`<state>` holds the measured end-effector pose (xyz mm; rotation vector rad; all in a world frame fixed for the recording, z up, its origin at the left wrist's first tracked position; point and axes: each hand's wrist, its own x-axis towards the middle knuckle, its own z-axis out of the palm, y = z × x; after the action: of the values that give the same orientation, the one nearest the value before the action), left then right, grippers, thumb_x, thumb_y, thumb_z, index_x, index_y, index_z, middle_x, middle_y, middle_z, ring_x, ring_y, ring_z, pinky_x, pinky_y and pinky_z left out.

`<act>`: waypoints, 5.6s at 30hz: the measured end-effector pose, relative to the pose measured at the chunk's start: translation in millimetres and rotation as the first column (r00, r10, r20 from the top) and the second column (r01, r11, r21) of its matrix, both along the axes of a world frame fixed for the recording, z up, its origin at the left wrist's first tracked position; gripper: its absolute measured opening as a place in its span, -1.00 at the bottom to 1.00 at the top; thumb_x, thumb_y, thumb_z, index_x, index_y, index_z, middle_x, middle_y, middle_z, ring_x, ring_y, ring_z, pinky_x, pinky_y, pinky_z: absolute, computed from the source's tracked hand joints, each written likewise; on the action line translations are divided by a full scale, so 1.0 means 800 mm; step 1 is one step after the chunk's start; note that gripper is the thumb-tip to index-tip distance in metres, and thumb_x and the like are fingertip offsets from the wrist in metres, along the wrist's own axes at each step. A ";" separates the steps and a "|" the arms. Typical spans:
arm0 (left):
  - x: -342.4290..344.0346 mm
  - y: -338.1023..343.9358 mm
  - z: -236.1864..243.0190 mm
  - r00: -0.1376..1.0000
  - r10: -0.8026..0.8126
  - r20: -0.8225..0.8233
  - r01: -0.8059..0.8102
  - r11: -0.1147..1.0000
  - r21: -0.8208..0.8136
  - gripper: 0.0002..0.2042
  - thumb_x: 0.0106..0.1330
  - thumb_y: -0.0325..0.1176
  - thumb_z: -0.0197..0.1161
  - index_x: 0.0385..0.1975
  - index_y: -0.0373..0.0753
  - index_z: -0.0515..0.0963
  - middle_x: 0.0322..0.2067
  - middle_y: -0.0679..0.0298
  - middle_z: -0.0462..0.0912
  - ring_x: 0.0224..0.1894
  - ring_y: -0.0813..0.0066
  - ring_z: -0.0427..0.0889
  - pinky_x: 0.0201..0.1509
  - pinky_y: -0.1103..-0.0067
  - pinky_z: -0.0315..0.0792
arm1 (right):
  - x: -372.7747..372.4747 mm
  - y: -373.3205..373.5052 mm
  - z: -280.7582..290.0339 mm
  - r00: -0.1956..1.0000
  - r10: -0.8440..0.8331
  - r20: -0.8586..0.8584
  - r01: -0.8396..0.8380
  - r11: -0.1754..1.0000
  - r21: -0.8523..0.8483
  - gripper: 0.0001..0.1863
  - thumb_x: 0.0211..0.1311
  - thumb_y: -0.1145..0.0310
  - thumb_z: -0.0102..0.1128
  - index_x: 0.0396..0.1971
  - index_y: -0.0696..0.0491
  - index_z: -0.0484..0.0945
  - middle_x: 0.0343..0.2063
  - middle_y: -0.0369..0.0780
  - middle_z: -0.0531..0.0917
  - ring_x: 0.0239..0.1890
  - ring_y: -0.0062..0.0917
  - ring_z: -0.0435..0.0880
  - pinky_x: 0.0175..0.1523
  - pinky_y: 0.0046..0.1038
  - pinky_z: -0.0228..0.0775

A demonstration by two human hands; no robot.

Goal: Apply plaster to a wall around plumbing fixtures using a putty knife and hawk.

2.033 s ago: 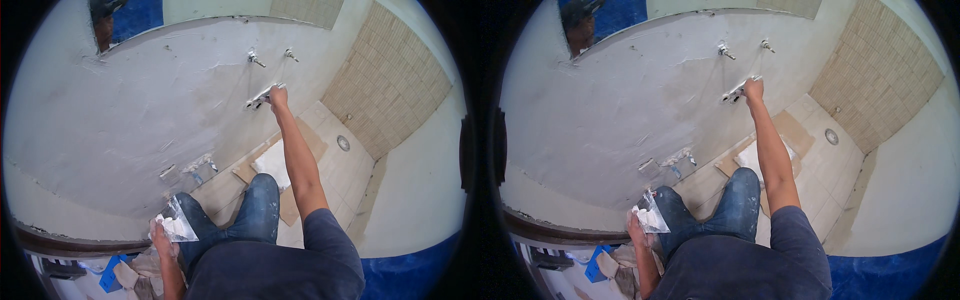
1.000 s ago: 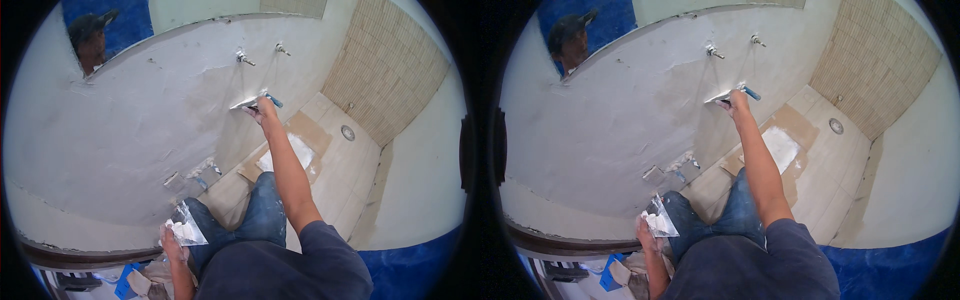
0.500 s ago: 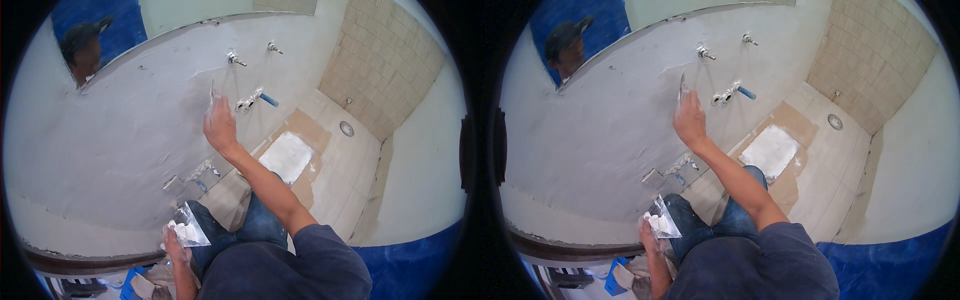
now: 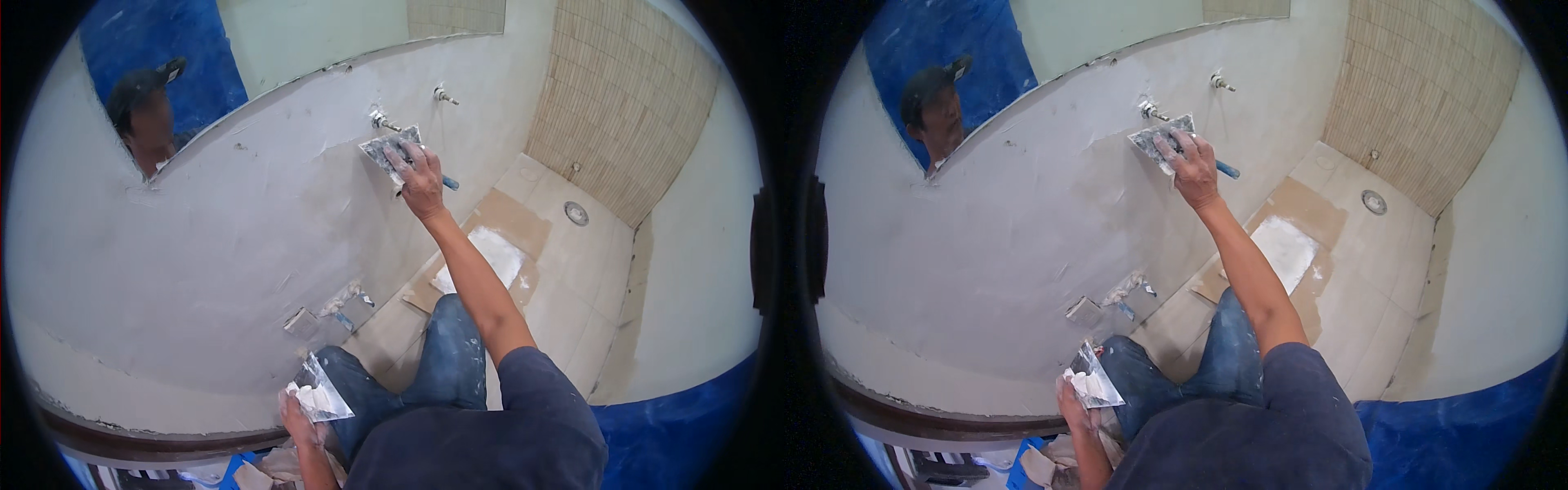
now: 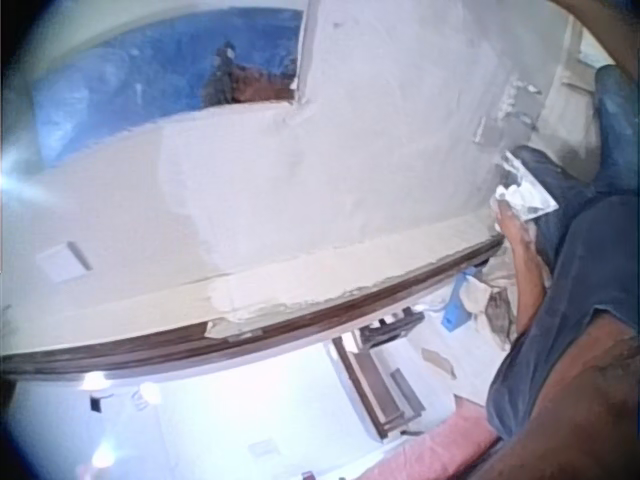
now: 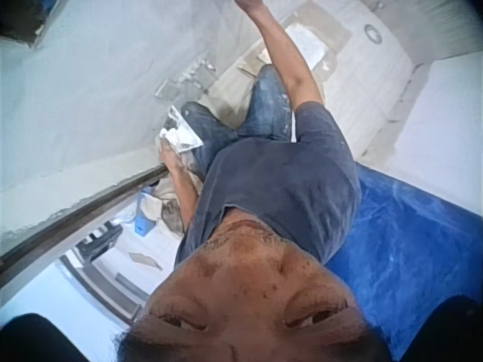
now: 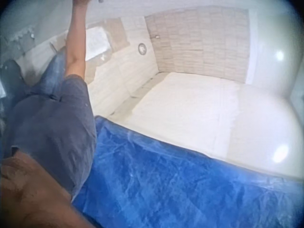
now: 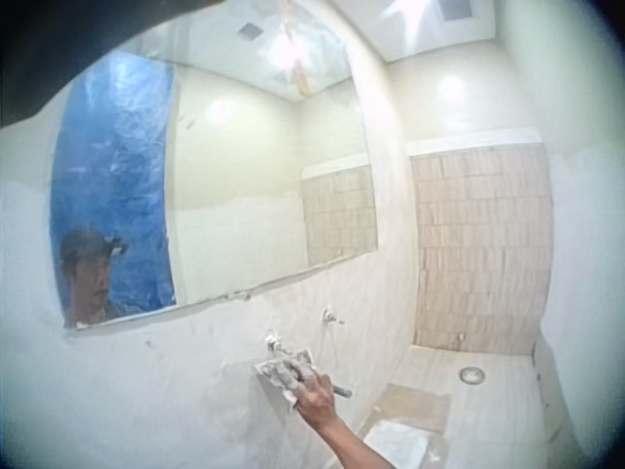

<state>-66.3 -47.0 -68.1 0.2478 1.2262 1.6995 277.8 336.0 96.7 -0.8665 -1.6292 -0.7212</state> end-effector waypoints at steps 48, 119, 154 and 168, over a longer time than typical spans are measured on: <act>-0.001 0.004 -0.009 0.999 -0.032 -0.042 0.034 0.998 0.044 -0.58 0.51 -0.38 0.06 0.31 -0.36 0.34 0.07 0.09 0.60 0.04 0.26 0.68 0.07 0.35 0.62 | 0.145 0.040 -0.020 0.794 -0.203 0.573 0.270 0.962 -0.033 -0.27 0.27 0.49 0.12 0.44 -0.38 0.35 0.38 -0.32 0.42 0.26 -0.26 0.46 0.41 -0.10 0.32; 0.000 0.010 0.004 0.990 -0.130 -0.046 0.131 0.991 0.034 -0.46 0.53 -0.34 0.07 0.45 -0.38 0.19 0.25 0.05 0.49 0.20 0.22 0.59 0.25 0.32 0.52 | 0.019 0.065 0.140 0.815 -0.288 -0.503 0.032 0.889 -0.456 -0.53 0.28 0.43 0.03 0.19 0.15 0.55 0.11 0.03 0.59 0.16 -0.02 0.55 0.26 -0.10 0.37; -0.004 0.009 0.005 0.997 -0.070 -0.021 0.070 0.998 0.005 -0.43 0.52 -0.34 0.08 0.47 -0.38 0.17 0.29 0.03 0.45 0.23 0.19 0.57 0.28 0.29 0.51 | -0.068 -0.066 -0.046 0.979 0.087 -0.182 -0.137 0.950 -0.279 -0.38 0.04 0.66 0.09 0.20 0.08 0.58 0.02 -0.08 0.61 0.00 -0.12 0.55 0.16 -0.14 0.41; -0.011 -0.004 -0.014 0.999 0.010 -0.050 -0.011 0.999 -0.030 -0.46 0.51 -0.36 0.06 0.44 -0.40 0.20 0.21 0.04 0.51 0.16 0.21 0.61 0.20 0.32 0.55 | 0.103 0.121 -0.014 0.690 -0.306 -0.656 -0.175 0.809 -0.561 -0.56 0.28 0.40 0.06 0.16 0.15 0.55 0.05 0.13 0.64 0.15 0.09 0.57 0.26 -0.05 0.38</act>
<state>-75.3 -50.1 -79.3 0.2675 1.2915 1.6913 360.2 432.4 85.2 -1.4496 -1.0585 0.1604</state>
